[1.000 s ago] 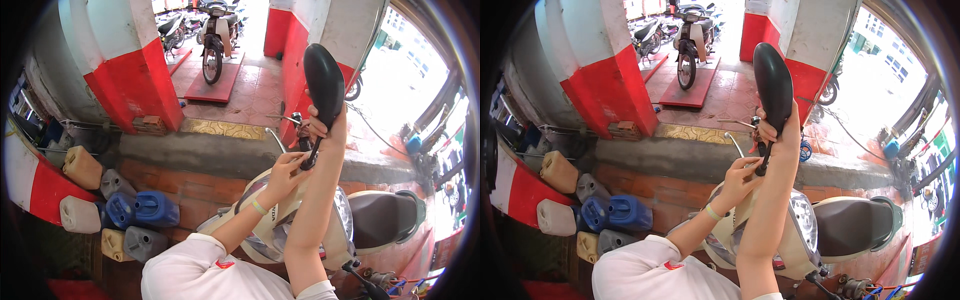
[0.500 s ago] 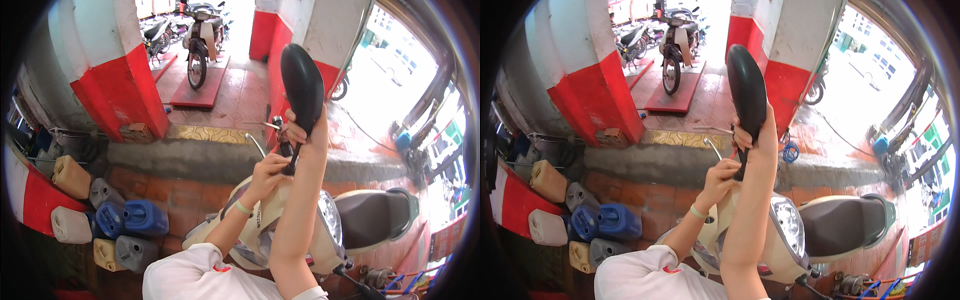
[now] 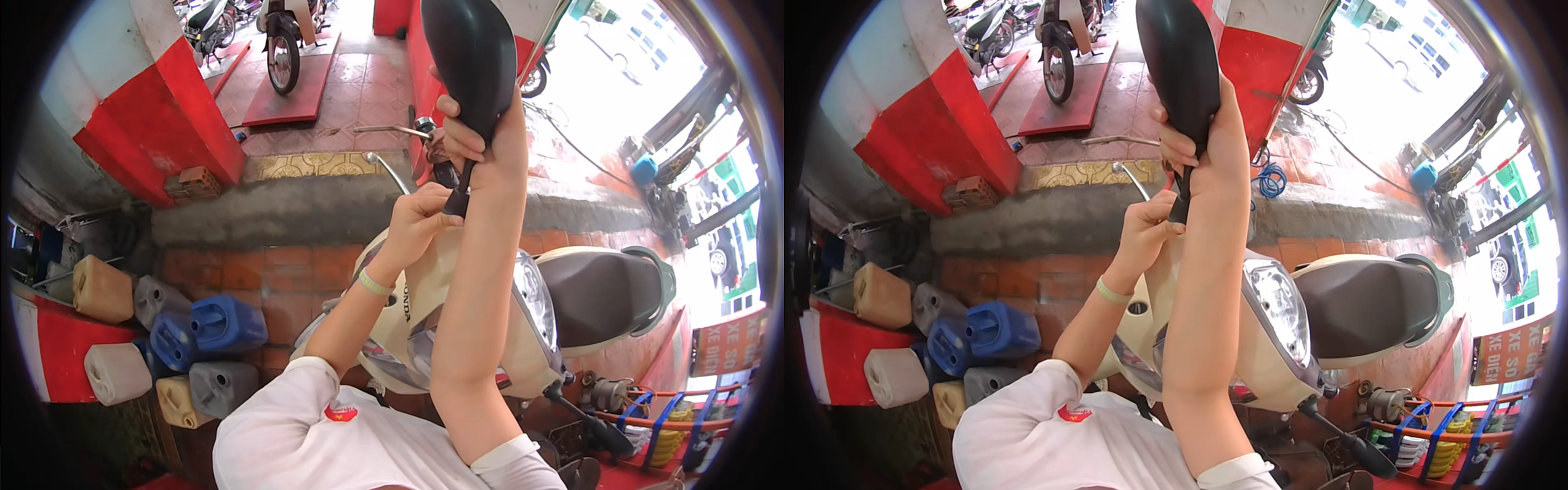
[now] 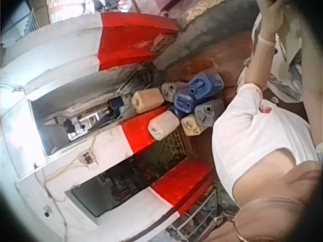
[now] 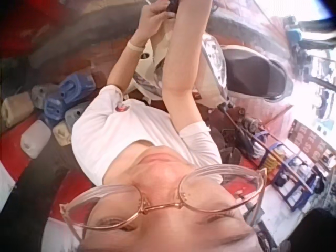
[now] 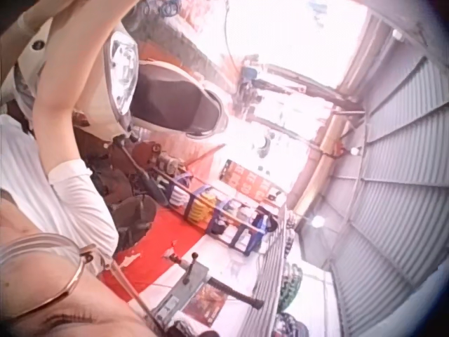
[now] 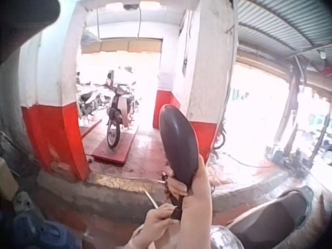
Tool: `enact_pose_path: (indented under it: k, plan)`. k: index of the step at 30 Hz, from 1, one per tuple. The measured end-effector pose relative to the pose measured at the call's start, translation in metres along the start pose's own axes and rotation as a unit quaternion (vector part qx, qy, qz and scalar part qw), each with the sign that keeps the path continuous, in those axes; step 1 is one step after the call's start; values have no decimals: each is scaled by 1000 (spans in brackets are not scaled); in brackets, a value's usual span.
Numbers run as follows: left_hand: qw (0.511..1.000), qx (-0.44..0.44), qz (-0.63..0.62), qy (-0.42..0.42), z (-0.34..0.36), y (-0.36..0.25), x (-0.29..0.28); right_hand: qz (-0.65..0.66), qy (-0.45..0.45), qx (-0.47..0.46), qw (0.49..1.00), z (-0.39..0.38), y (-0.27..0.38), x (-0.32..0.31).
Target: The person adjusts and tightens the rear-view mirror of a scooter by hand and using a tool, while assisted by another person in a service bay.
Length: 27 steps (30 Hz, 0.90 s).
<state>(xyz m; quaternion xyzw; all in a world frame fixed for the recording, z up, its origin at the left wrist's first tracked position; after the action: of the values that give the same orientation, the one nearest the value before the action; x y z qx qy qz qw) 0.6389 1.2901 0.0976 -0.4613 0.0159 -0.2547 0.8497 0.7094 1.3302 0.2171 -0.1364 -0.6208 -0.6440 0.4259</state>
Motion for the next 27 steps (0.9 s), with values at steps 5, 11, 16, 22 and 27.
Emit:
enact_pose_path:
  k: [5, 11, 16, 22, 27]
  plan:
    - [989, -90, -118, 28, 0, 5, 3, 3, 7, 10, 1000, 0, -2, 1]
    - [978, 157, 136, -15, 2, -11, 3, 5, 56, 43, 997, 7, 2, -5]
    - [977, 119, 177, -6, 2, -8, 6, 208, 186, 123, 952, 12, -4, -8]
    - [981, 94, 170, -5, 3, -8, 4, 155, 152, 89, 972, 12, -6, -15]
    - [986, 90, 142, -21, 1, -4, 4, 41, 111, 58, 991, 8, -4, -14]
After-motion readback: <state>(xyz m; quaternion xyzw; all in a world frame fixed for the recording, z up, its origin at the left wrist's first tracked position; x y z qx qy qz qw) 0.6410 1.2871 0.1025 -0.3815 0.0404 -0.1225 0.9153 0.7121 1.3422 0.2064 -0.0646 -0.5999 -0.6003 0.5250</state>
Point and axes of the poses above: each hand's wrist, its own z-axis towards the middle knuckle, its own x-axis out of the palm, y = z × x, the point moved 5 cm from there along z, towards the middle knuckle, and after that the axes turned 3 degrees about x, right-handed, at the moved point
